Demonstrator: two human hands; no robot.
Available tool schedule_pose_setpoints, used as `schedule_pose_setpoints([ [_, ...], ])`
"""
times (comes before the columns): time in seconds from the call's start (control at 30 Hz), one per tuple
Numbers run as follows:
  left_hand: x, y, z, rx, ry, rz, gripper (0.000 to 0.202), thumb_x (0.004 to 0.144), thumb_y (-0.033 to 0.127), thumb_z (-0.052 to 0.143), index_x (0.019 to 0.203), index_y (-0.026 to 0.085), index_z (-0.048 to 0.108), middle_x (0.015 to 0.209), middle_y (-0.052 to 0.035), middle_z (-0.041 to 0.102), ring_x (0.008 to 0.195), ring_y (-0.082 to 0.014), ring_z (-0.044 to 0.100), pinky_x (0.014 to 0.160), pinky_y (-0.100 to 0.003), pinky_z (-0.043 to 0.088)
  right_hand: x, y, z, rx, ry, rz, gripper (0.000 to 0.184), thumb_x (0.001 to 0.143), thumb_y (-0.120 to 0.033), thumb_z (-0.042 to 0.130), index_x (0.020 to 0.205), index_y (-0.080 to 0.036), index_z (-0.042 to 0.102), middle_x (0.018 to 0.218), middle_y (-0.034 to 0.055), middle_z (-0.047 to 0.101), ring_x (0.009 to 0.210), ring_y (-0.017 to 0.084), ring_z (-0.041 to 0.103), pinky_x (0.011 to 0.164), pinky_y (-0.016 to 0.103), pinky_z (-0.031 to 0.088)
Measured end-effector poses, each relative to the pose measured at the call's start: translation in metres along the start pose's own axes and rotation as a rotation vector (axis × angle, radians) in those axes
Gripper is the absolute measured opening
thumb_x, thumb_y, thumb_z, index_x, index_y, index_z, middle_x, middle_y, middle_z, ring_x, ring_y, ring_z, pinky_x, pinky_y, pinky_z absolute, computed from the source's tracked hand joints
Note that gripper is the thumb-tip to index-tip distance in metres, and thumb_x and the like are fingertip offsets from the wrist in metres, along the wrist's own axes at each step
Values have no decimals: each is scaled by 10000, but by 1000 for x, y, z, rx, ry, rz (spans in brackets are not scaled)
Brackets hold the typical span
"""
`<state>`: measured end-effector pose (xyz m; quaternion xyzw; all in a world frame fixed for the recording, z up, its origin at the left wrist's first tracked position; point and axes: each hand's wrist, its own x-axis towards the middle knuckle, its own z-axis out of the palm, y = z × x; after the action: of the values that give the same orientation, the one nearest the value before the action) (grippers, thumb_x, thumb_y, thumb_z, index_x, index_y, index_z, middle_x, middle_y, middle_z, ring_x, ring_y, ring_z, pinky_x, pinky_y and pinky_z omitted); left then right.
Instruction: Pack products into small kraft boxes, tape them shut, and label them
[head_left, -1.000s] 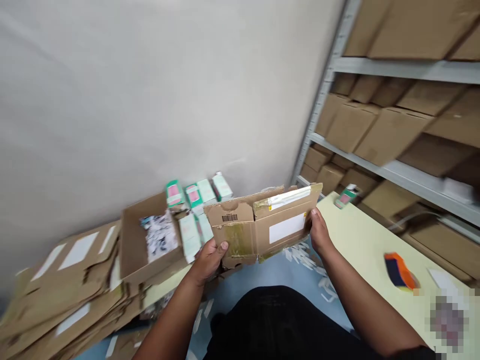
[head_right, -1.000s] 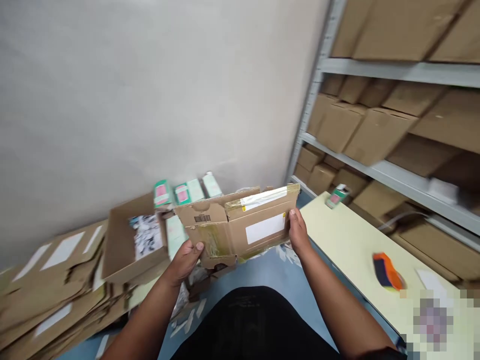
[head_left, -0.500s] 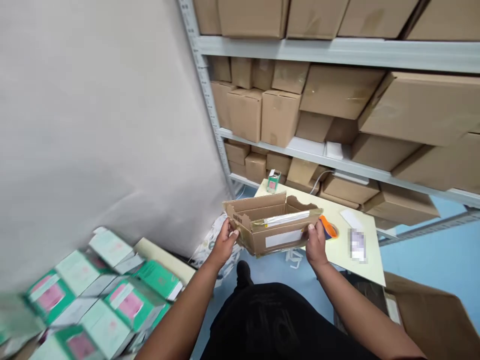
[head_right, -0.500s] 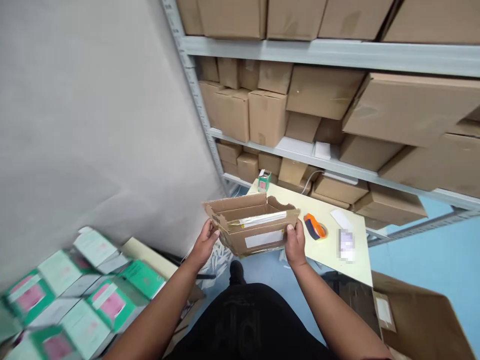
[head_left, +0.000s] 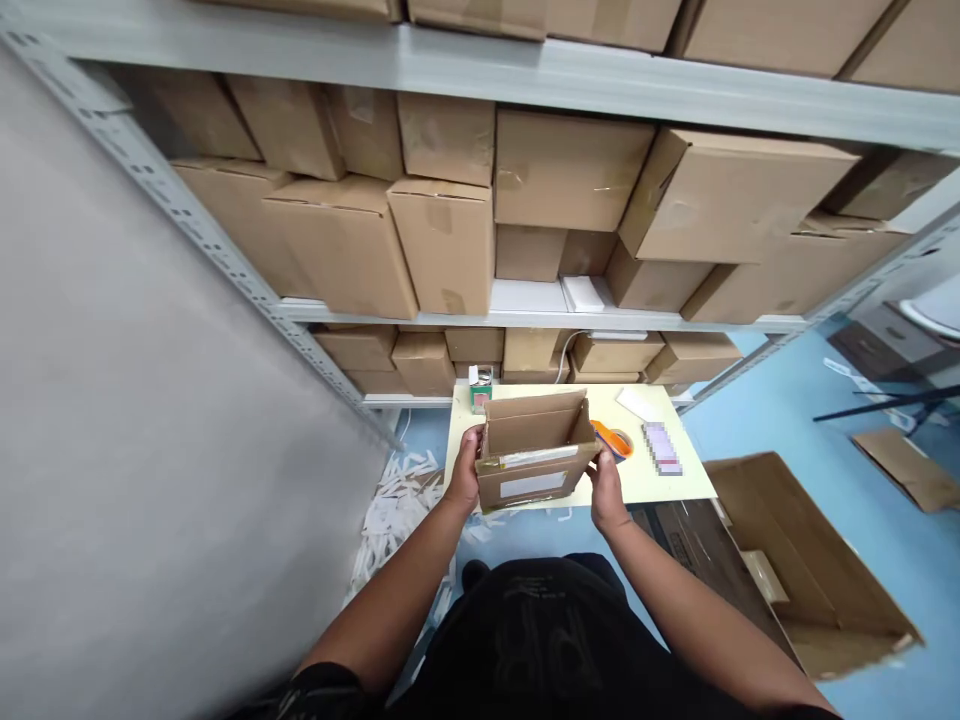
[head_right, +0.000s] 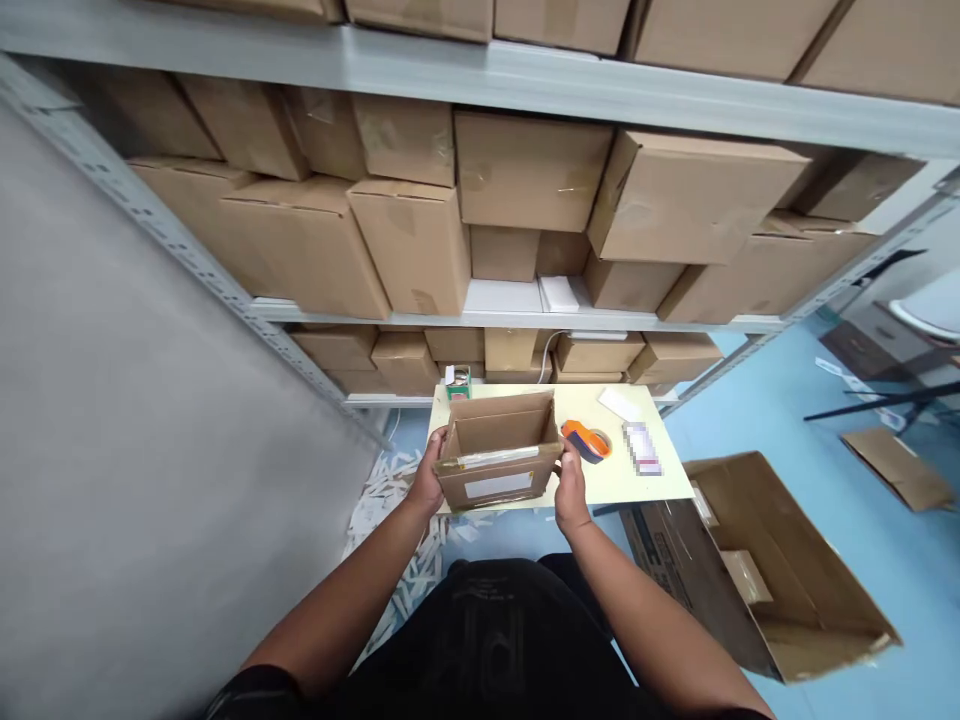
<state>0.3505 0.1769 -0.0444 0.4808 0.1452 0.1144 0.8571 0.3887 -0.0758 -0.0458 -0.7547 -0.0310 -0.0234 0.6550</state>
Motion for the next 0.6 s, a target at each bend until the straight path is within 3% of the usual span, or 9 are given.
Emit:
schedule_pose_setpoints([
  [0.1,19,-4,-4,165,-126,59,540,939,636,556,1291,228,595,1341,-77,657,1285,-250,588,1108,-390,437,15,6,-11,152,-24,224,723,979,-736,190,1383,-260,555,1189,115,684,1062,272,649,811,377,538],
  [0.23,37,-19,1,349,-211,-13,563,866,564,689,1283,201,581,1328,-119,658,1260,-277,600,1085,-425,459,42,17,-29,74,-73,329,612,891,-758,471,1192,-250,630,1031,78,702,955,262,655,763,353,536],
  [0.33,48,-35,7,457,-177,-55,530,869,487,669,1300,195,569,1328,-123,659,1224,-277,623,1024,-421,504,61,32,-37,4,-76,350,498,787,-660,685,1059,-249,611,915,36,650,832,235,623,722,345,520],
  [0.43,55,-50,8,669,-116,-29,542,857,363,642,1366,197,559,1336,-115,646,1220,-270,616,981,-405,522,75,48,-41,-75,-140,323,467,740,-575,754,1024,-247,582,824,-2,565,743,207,555,663,328,485],
  [0.6,60,-59,10,1077,-29,215,687,786,202,652,1459,225,513,1447,-122,537,1122,-238,603,985,-413,505,95,70,-45,-178,-163,160,359,739,-487,750,845,-249,503,784,-24,499,736,184,499,697,324,470],
])
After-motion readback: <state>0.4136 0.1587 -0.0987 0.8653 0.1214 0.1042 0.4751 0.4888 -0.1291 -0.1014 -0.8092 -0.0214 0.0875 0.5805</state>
